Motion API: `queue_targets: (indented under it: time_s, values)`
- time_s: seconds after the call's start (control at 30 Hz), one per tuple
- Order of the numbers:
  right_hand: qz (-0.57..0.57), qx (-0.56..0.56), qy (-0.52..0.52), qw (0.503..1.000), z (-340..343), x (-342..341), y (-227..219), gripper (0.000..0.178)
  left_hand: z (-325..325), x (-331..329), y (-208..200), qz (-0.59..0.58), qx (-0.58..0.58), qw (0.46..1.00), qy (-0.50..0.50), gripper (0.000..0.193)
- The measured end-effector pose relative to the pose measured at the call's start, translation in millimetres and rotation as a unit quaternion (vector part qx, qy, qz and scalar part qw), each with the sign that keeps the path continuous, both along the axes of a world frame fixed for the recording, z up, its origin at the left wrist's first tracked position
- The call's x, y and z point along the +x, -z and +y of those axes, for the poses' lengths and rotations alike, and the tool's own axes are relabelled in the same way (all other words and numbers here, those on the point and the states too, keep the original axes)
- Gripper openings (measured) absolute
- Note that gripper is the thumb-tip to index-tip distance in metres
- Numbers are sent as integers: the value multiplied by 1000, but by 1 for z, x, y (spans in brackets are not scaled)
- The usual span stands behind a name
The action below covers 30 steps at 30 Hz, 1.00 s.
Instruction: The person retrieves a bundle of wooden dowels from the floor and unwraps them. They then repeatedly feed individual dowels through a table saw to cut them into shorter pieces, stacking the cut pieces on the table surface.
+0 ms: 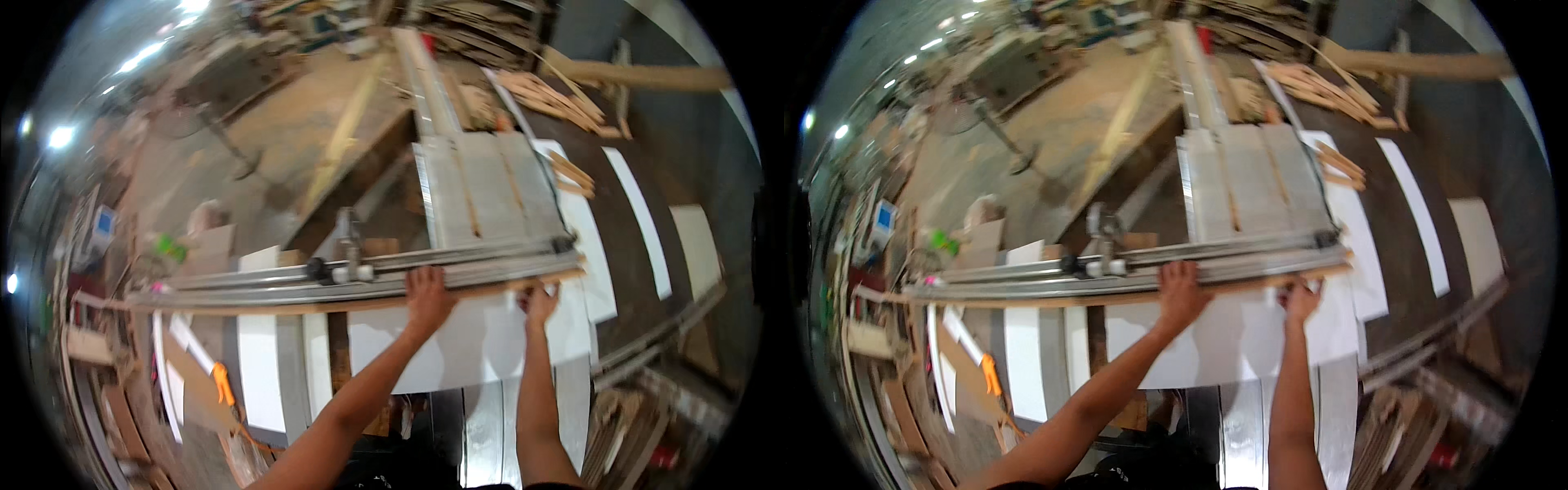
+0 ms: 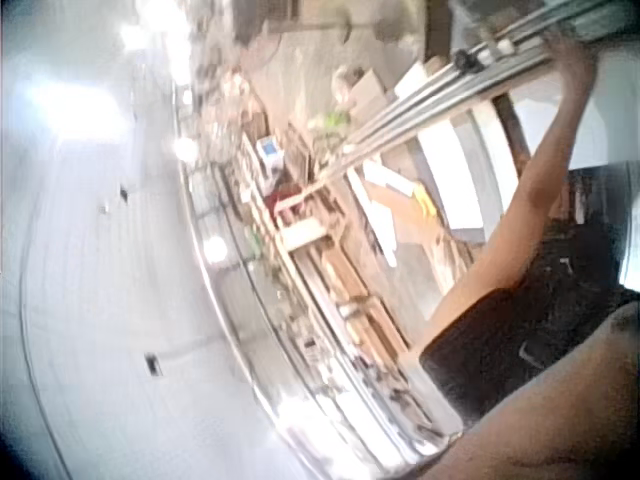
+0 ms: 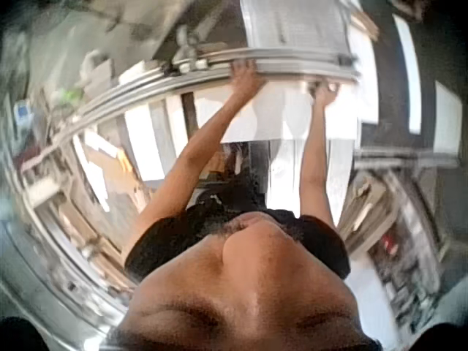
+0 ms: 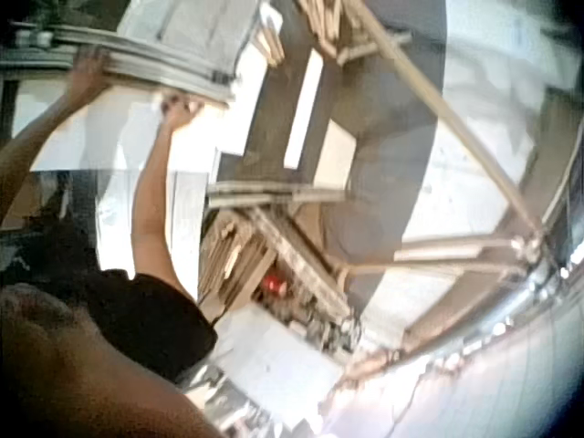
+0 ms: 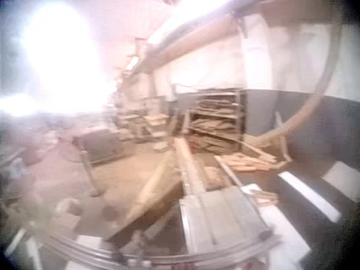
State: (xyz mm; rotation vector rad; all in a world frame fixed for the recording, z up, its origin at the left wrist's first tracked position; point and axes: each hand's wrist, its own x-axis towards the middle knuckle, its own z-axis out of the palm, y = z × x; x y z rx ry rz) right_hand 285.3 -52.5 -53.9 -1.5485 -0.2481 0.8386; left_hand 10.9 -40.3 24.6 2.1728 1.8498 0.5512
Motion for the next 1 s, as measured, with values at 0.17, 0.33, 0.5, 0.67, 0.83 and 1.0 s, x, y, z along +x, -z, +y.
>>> queue_targets:
  time_s: [0.17, 0.33, 0.5, 0.67, 0.83, 1.0]
  values:
    - [-57, -30, 61, 996, 0, 49, 1, 108, -21, -27, -8, 14, -20, 995, 98, 93]
    - [-115, -73, -48, 989, 9, 98, -9, 88, -116, -67, -21, -120, -42, 991, 48, 75]
    - [-104, -32, -18, 994, 9, 89, -1, 59, -234, -123, -19, -176, -41, 975, -128, 61]
    - [-85, 1, -17, 996, -28, 101, 40, 43, -271, -167, -18, -178, -61, 944, -270, 54]
    - [-242, -88, -36, 966, -113, 62, 15, 43, -272, -210, -3, -259, 10, 905, -338, 59]
    - [-381, -32, 42, 923, -187, 39, -4, 21, -257, -254, 13, -328, 17, 847, -418, 71]
